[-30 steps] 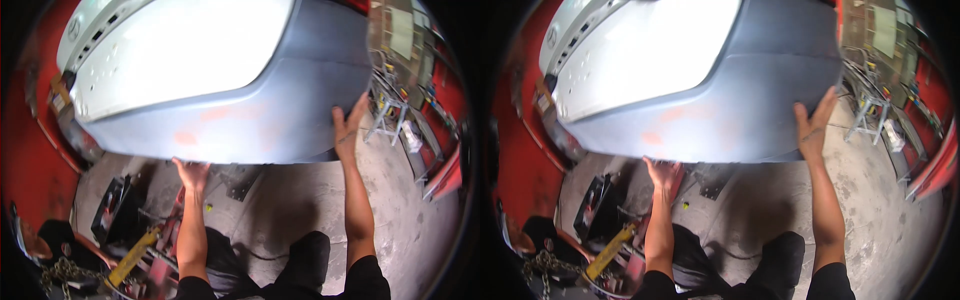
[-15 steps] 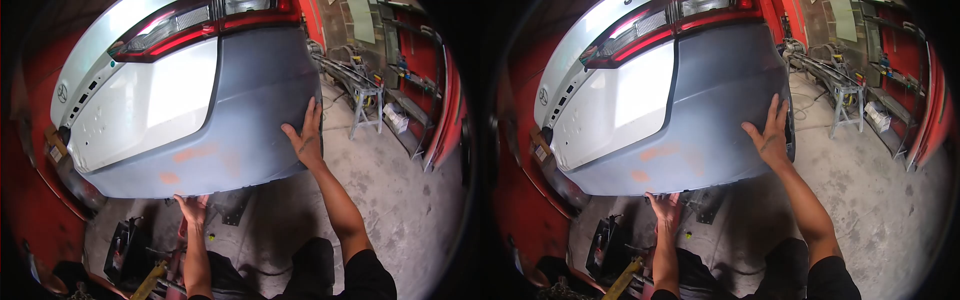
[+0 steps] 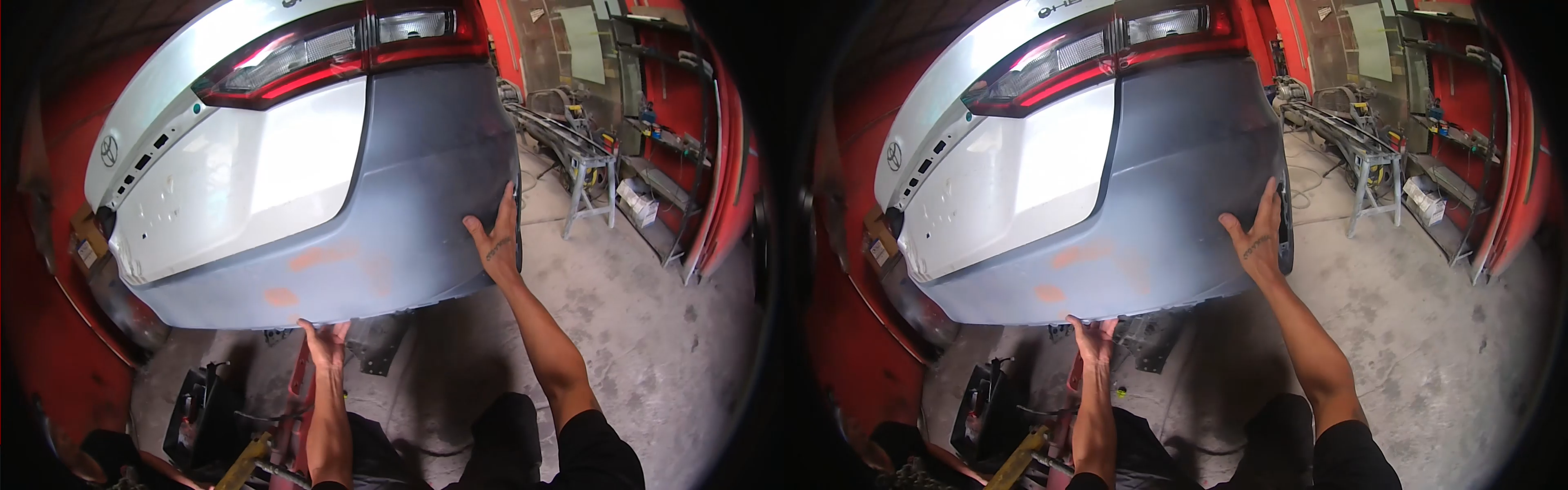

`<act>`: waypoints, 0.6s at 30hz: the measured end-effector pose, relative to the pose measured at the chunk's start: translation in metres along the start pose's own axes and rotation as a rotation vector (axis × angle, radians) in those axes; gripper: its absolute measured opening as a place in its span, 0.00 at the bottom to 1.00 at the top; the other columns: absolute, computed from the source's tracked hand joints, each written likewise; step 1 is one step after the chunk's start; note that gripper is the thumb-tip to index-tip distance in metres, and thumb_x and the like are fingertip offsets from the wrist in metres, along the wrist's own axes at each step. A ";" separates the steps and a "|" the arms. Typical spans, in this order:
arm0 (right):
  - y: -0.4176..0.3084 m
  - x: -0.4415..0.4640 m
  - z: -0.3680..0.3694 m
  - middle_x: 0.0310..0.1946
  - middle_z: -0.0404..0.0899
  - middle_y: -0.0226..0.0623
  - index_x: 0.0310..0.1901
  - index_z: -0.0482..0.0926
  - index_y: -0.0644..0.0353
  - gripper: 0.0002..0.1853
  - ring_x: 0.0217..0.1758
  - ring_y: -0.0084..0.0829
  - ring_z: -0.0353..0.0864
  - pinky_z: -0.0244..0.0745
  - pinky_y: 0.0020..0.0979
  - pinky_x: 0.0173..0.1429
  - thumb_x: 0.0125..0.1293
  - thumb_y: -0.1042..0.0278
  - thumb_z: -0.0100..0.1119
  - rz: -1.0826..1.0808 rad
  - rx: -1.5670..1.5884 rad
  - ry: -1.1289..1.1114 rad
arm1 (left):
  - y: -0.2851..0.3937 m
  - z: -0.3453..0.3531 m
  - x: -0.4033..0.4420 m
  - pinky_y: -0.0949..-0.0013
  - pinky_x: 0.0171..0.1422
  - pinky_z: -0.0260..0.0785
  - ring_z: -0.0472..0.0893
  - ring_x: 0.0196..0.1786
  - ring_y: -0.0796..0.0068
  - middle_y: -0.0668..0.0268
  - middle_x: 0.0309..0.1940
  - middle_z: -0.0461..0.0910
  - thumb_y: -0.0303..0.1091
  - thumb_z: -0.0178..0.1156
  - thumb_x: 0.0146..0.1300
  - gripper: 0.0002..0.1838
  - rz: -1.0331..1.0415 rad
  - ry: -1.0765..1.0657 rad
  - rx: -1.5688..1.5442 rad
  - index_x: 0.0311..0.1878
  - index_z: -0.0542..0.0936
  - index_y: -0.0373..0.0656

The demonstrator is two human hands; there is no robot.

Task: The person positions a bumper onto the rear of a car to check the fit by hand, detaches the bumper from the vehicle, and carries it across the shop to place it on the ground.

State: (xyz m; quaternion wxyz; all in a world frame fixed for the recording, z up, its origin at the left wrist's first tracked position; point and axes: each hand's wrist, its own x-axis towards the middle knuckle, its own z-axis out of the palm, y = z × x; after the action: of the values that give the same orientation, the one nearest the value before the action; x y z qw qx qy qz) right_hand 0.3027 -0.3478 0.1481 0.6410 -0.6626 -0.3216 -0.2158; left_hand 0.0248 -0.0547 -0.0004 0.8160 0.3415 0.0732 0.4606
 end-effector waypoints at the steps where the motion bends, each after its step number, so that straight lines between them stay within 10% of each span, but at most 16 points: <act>1: 0.000 -0.001 0.000 0.80 0.38 0.73 0.83 0.32 0.57 0.65 0.85 0.64 0.38 0.46 0.55 0.84 0.63 0.34 0.69 0.003 0.008 -0.005 | 0.000 -0.001 -0.003 0.42 0.60 0.82 0.73 0.69 0.37 0.48 0.74 0.57 0.74 0.57 0.65 0.52 -0.004 -0.032 0.010 0.80 0.54 0.47; 18: 0.000 -0.002 -0.001 0.80 0.36 0.73 0.84 0.31 0.54 0.64 0.85 0.66 0.38 0.45 0.56 0.84 0.64 0.34 0.68 0.002 0.038 -0.005 | -0.003 0.000 -0.008 0.41 0.69 0.74 0.73 0.70 0.39 0.47 0.74 0.61 0.70 0.57 0.68 0.49 -0.002 -0.030 0.006 0.80 0.56 0.45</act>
State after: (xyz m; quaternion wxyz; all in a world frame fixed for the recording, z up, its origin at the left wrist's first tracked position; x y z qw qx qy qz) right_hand 0.3013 -0.3491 0.1465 0.6527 -0.6513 -0.3267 -0.2073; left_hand 0.0222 -0.0625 -0.0039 0.8163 0.3510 0.0625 0.4545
